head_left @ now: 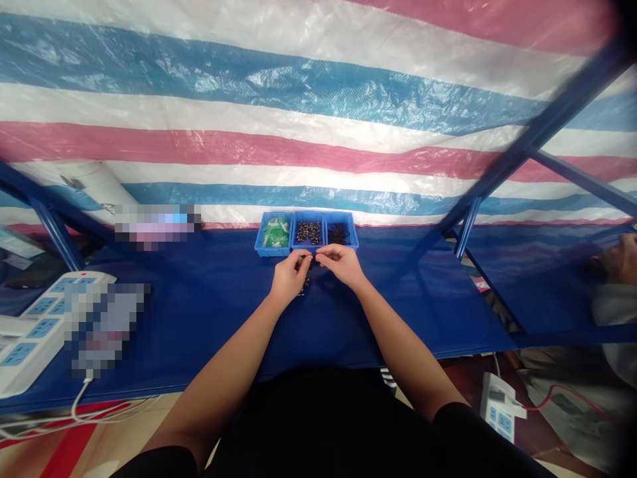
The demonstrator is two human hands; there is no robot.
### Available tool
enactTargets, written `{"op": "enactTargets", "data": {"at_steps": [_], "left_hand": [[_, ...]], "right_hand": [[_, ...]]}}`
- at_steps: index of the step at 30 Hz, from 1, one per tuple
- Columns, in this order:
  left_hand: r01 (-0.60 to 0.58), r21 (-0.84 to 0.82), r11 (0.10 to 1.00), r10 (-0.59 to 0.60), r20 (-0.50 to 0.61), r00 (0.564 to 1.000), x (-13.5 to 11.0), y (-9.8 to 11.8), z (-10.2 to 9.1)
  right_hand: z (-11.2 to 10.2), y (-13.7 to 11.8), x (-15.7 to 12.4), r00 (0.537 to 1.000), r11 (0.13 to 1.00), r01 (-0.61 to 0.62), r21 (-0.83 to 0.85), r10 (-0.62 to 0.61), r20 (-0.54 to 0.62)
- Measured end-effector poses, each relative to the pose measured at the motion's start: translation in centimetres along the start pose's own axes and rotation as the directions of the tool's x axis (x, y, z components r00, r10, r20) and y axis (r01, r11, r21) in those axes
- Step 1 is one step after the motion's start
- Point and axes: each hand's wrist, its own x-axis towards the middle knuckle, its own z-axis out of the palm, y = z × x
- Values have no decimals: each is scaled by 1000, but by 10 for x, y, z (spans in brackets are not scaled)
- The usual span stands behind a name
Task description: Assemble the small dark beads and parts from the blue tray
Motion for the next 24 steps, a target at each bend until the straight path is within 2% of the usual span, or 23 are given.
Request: {"op": "enactTargets", "data": {"at_steps": [24], "left_hand": [[10, -44, 999, -9, 22, 1000, -1, 2, 0]], "right_hand": [[1, 3, 0, 1000, 1000, -20, 12, 20, -9]]}}
